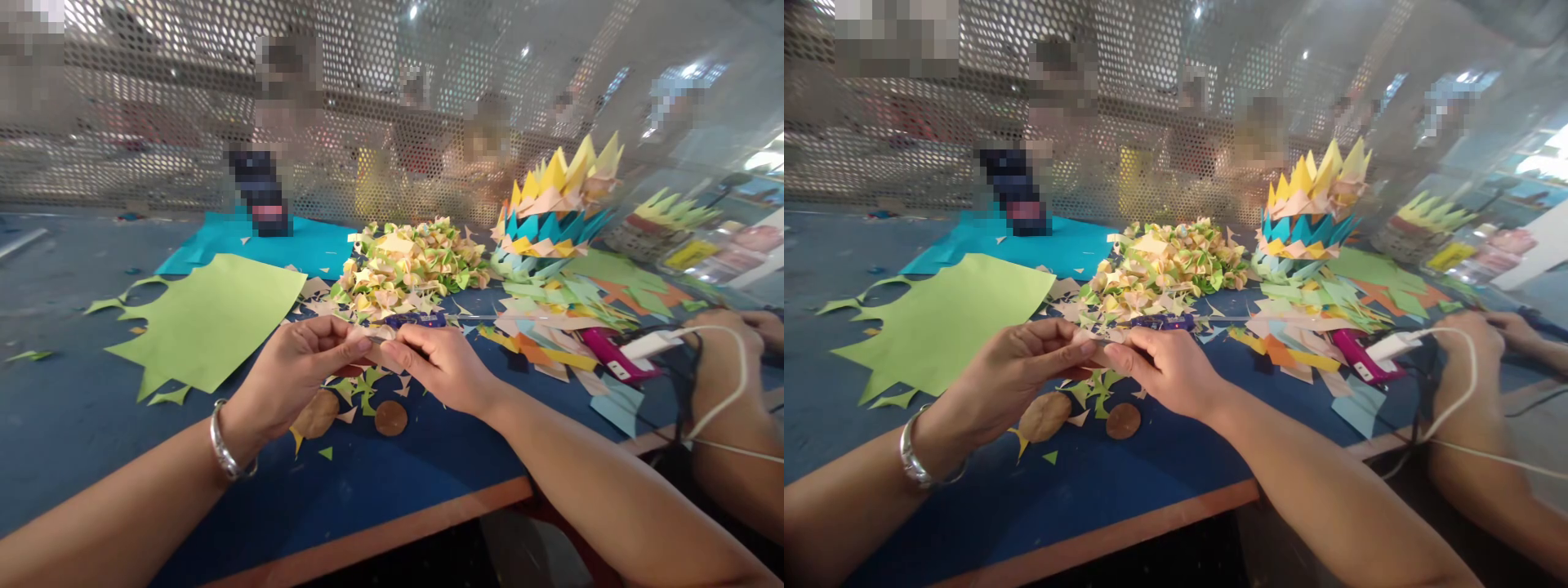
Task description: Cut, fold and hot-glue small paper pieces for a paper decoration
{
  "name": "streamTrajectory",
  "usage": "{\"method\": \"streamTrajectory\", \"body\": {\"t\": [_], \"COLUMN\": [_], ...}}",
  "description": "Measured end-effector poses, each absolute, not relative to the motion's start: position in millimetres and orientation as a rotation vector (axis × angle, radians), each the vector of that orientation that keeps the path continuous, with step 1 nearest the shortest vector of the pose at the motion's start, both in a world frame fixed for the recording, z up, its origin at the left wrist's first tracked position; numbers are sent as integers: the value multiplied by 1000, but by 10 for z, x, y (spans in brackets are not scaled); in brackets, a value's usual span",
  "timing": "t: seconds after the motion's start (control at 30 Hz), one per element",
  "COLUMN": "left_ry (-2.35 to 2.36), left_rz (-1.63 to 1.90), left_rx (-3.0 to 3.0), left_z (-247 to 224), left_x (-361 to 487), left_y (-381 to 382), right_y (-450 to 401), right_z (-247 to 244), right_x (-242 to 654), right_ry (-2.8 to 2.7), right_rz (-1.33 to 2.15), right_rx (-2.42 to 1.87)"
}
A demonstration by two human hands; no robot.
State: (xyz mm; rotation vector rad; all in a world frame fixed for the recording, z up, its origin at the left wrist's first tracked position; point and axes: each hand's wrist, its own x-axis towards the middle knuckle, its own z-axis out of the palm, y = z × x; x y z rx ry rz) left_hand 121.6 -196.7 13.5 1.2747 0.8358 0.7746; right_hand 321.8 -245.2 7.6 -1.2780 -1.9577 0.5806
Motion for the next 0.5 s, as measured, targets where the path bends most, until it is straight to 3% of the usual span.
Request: {"method": "streamTrajectory", "body": {"t": [0.5], "left_ry": [832], "left_rz": [748], "left_rx": [1296], "left_z": [108], "left_x": [1212], "left_y": [-1956], "right_y": [-2456], "right_z": [84], "right_x": [3227], "right_ry": [-1988], "right_rz": [564], "right_rx": [-1277]}}
